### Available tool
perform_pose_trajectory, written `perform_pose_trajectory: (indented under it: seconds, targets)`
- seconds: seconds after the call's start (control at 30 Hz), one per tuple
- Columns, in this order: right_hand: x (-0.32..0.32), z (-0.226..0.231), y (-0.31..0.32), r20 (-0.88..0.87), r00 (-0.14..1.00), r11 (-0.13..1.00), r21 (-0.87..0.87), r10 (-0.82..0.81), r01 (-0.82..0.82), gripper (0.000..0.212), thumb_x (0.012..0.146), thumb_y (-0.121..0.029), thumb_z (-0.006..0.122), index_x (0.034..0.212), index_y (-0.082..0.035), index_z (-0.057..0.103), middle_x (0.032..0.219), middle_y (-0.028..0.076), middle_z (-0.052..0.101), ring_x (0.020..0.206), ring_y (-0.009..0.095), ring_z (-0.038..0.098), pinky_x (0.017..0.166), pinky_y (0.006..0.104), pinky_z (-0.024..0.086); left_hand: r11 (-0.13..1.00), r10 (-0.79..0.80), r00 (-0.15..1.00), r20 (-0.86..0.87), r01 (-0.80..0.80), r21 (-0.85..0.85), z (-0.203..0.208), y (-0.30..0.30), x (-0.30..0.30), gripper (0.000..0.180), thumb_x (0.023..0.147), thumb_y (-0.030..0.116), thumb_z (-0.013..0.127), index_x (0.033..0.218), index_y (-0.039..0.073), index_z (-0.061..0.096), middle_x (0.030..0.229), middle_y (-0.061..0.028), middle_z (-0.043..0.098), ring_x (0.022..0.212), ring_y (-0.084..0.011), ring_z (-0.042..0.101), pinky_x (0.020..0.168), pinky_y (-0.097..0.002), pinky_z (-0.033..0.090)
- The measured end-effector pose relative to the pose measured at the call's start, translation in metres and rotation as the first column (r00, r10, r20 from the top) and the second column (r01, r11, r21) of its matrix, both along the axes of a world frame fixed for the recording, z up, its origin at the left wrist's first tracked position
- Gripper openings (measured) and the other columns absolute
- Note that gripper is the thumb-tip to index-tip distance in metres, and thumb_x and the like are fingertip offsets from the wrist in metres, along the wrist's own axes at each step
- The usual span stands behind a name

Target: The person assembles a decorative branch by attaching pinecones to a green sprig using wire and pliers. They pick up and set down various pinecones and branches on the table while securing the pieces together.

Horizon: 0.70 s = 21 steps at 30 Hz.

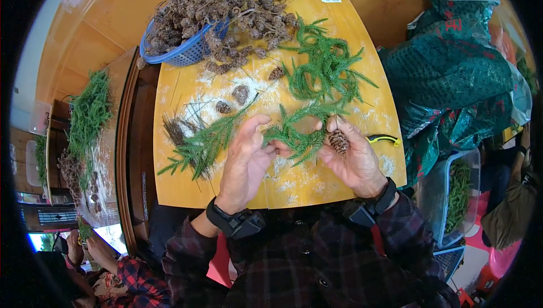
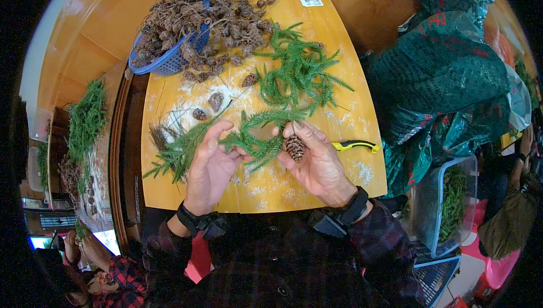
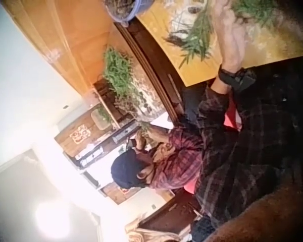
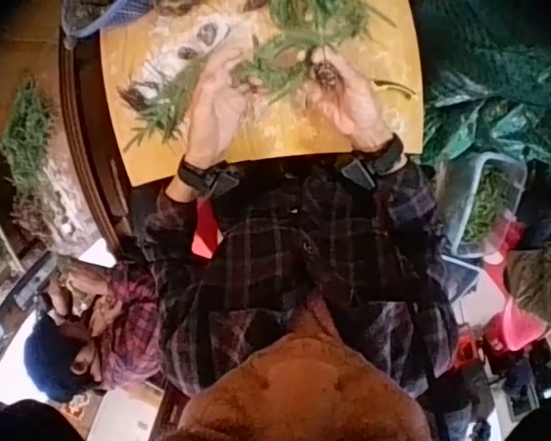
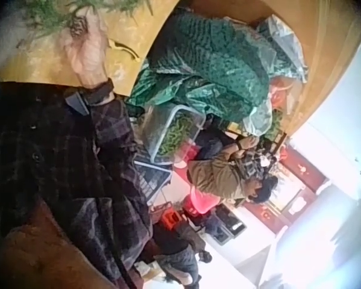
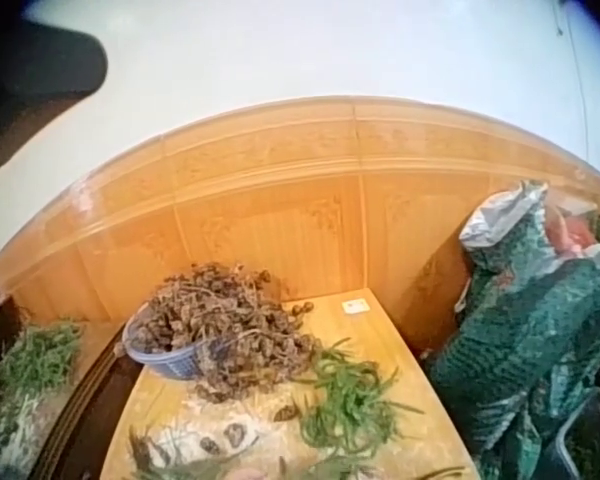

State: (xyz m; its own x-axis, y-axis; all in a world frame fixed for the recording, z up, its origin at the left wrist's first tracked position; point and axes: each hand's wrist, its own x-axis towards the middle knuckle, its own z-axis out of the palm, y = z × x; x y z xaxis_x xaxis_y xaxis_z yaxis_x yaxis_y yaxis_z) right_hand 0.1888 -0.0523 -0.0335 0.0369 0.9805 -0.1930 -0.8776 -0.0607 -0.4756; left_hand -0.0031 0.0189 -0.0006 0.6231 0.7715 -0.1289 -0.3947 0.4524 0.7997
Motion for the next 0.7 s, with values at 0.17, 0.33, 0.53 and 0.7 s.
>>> perform_pose_trajectory:
  seconds: [0.17,0.33,0.53,0.7]
  targets:
    - [-0.003,0.003,0.000,0.016,0.999,0.999,-0.012,-0.042,0.043,0.018,0.097,-0.024,0.052,0.092,-0.009,0.060,0.101,0.004,0.065,0.076,0.010,0.057,0.063,0.0251,0.049,0.999,0.047,0.999,0.023,-0.047,0.008,-0.020,-0.015,0.001,0.025,0.091,0.022,0.059,0.108,0.003,0.058,0.095,-0.0057,0.061,0.091,-0.0159,0.057,0.084,-0.0326,0.044]
    - [-0.007,0.004,-0.001,0.065,0.998,1.000,-0.014,-0.011,0.012,0.018,0.095,-0.023,0.054,0.091,-0.007,0.061,0.099,0.001,0.062,0.075,0.008,0.056,0.066,0.0243,0.047,0.990,0.106,0.969,-0.224,-0.083,0.111,-0.025,-0.010,0.003,0.012,0.088,0.011,0.065,0.096,0.002,0.062,0.086,0.0016,0.060,0.081,-0.0062,0.054,0.075,-0.0224,0.042]
    - [0.004,0.022,0.001,0.461,0.843,0.961,0.139,-0.276,0.239,0.023,0.095,-0.022,0.054,0.085,-0.004,0.060,0.109,0.010,0.062,0.071,0.010,0.057,0.063,0.0259,0.048,0.820,0.286,0.776,-0.562,0.105,0.562,0.008,0.026,-0.014,0.013,0.087,0.009,0.062,0.082,0.000,0.054,0.073,0.0001,0.052,0.068,-0.0080,0.046,0.063,-0.0263,0.040]
    - [-0.001,0.029,-0.003,0.831,0.488,0.933,0.350,-0.268,-0.084,0.021,0.093,-0.016,0.057,0.083,0.002,0.062,0.102,0.010,0.062,0.073,0.010,0.058,0.063,0.0253,0.047,0.734,0.010,0.772,-0.635,0.426,0.529,0.026,0.026,-0.007,0.017,0.086,0.008,0.062,0.076,0.000,0.052,0.070,-0.0007,0.044,0.065,-0.0081,0.041,0.060,-0.0251,0.035]
